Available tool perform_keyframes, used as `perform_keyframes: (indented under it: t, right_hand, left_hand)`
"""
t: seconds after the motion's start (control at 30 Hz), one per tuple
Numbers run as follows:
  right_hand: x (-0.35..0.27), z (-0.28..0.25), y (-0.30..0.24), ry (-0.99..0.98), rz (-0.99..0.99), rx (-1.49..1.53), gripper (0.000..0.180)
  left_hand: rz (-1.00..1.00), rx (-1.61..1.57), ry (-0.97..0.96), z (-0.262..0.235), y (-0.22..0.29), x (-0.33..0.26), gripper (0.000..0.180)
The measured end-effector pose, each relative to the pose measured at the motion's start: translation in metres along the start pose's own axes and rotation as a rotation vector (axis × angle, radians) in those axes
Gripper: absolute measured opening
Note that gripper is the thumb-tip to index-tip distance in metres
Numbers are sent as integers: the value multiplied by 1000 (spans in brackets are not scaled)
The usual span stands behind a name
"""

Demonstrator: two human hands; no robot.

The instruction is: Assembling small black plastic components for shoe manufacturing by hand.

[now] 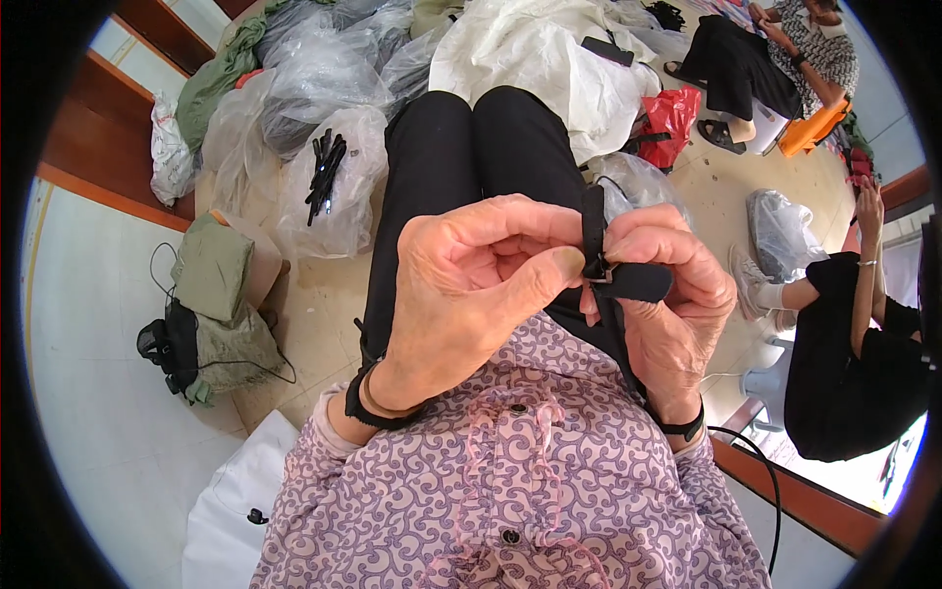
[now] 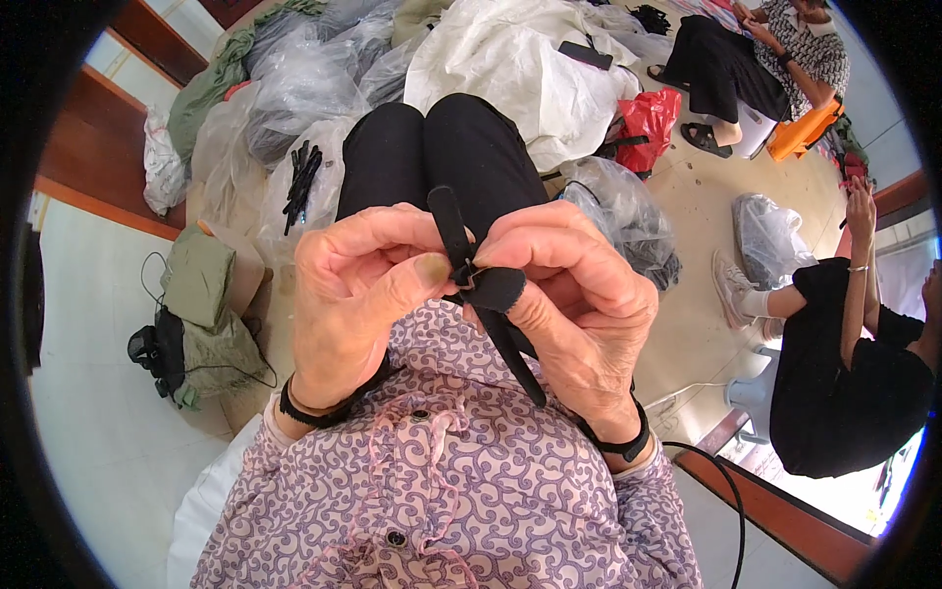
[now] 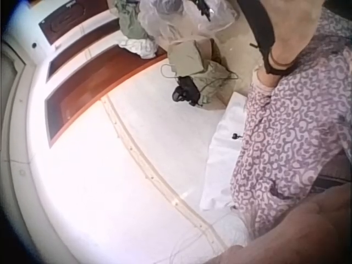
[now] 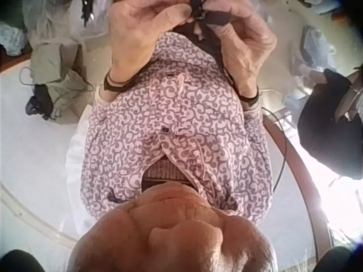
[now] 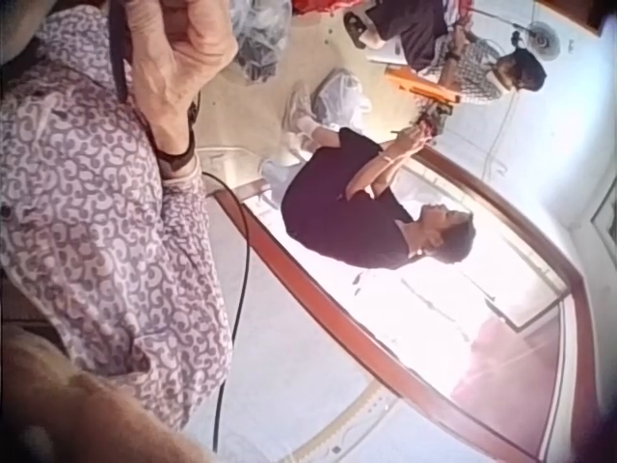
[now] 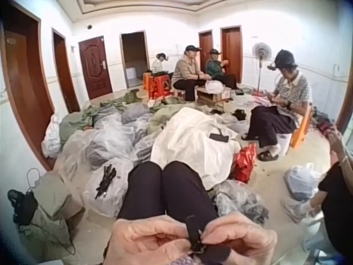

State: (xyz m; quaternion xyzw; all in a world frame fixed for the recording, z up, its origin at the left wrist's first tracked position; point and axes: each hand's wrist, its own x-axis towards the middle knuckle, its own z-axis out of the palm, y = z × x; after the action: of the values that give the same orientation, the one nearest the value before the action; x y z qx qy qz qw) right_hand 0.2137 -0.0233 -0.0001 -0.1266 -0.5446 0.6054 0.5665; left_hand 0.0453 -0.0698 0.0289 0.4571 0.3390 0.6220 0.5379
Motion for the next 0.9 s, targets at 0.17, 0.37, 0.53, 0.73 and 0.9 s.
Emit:
perform_keyframes:
  t: [0.17, 0.37, 0.53, 0.73, 0.9]
  right_hand:
    - [0, 0, 0, -33, -6, -16, 14]
    - [0, 1, -2, -43, 1, -40, 15]
    - [0, 3, -6, -36, 74, -37, 14]
    - [0, 4, -8, -35, 156, -16, 14]
    - [-2, 6, -9, -15, 201, 54, 13]
  left_hand:
    - [76, 126, -20, -2, 2, -3, 16]
    - [221, 309, -23, -2, 2, -6, 14]
    - [257, 399, -16, -2, 2, -8, 16]
    - [369, 490, -3, -5, -2, -8, 18]
    - [442, 593, 18, -5, -4, -8, 21]
